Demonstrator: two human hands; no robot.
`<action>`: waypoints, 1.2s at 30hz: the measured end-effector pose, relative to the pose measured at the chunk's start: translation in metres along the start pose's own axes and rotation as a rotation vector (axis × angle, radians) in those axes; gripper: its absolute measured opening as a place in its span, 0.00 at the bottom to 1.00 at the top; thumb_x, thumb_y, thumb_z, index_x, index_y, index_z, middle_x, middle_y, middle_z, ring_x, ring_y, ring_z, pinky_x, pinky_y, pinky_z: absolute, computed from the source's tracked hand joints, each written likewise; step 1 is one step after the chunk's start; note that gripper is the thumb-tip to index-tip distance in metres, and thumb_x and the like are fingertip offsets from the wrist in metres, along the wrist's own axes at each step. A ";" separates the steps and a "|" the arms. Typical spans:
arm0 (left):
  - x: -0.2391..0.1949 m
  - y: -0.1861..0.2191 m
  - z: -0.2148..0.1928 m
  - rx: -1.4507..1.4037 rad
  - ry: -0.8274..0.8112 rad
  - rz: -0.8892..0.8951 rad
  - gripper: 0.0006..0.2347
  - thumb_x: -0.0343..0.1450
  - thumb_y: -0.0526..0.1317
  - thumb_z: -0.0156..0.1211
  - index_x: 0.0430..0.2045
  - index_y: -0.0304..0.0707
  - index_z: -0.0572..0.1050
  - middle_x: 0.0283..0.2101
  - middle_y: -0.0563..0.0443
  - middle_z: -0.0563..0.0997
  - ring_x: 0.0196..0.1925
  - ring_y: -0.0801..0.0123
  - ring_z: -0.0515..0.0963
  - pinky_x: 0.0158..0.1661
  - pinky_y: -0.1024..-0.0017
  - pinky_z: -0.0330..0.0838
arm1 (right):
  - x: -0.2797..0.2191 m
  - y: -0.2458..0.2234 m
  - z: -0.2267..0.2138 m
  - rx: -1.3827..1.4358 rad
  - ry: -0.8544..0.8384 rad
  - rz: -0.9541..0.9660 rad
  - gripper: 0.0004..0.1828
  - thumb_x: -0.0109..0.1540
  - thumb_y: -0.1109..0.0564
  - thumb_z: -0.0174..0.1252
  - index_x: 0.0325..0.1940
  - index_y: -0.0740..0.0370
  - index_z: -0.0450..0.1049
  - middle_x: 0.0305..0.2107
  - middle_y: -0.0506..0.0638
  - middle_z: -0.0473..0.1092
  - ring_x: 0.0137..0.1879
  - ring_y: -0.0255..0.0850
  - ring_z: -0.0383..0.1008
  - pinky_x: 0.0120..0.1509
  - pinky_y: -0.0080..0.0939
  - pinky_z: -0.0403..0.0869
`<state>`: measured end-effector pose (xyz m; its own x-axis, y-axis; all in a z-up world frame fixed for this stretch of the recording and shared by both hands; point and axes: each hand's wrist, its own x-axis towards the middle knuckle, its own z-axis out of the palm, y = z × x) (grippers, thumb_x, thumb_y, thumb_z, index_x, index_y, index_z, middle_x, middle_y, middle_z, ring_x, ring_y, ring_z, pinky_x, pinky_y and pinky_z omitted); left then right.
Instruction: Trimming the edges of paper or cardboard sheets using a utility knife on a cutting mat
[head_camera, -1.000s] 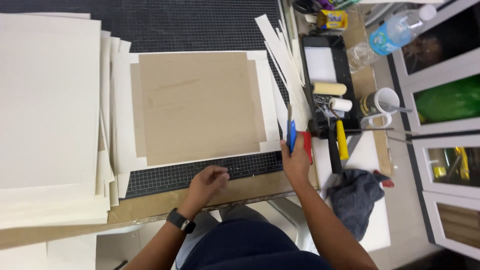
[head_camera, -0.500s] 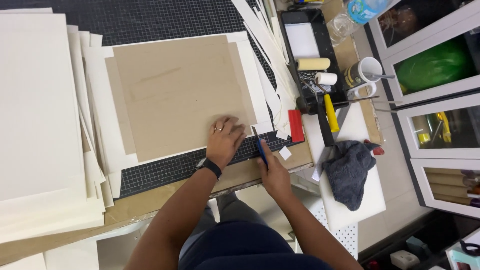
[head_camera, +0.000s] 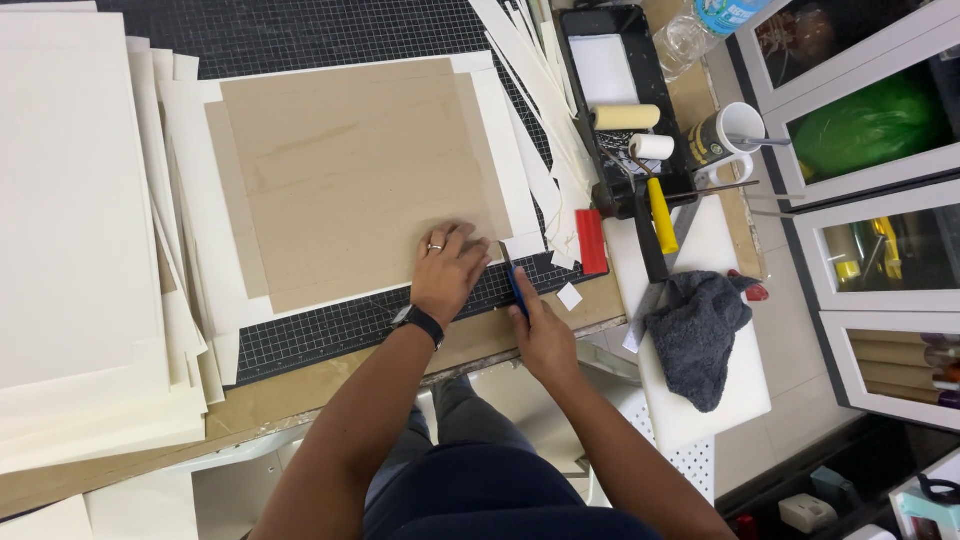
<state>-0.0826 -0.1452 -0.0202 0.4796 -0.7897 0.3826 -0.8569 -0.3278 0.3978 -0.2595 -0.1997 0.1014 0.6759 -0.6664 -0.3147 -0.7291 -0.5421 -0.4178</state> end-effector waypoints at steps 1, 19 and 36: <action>0.001 0.001 -0.002 0.000 0.000 0.002 0.11 0.77 0.52 0.56 0.48 0.58 0.80 0.57 0.57 0.72 0.67 0.59 0.64 0.63 0.54 0.59 | 0.002 0.001 0.001 0.001 0.001 0.001 0.33 0.72 0.47 0.44 0.82 0.37 0.46 0.52 0.64 0.74 0.56 0.60 0.79 0.55 0.56 0.79; 0.005 0.003 0.004 0.008 0.043 -0.022 0.11 0.74 0.54 0.61 0.44 0.57 0.81 0.54 0.58 0.73 0.64 0.59 0.66 0.61 0.55 0.60 | 0.006 0.013 -0.001 -0.142 -0.119 -0.044 0.33 0.72 0.50 0.39 0.82 0.44 0.43 0.42 0.66 0.77 0.49 0.60 0.81 0.48 0.56 0.79; 0.004 0.004 -0.005 -0.009 -0.059 -0.048 0.12 0.76 0.55 0.57 0.49 0.57 0.78 0.55 0.58 0.70 0.67 0.60 0.61 0.64 0.53 0.56 | -0.032 0.001 -0.044 0.036 0.018 -0.059 0.33 0.71 0.51 0.46 0.81 0.46 0.47 0.51 0.70 0.74 0.49 0.64 0.80 0.46 0.61 0.79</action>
<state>-0.0830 -0.1474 -0.0129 0.5081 -0.8023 0.3134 -0.8313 -0.3616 0.4221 -0.2866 -0.2009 0.1488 0.7151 -0.6434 -0.2734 -0.6837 -0.5621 -0.4653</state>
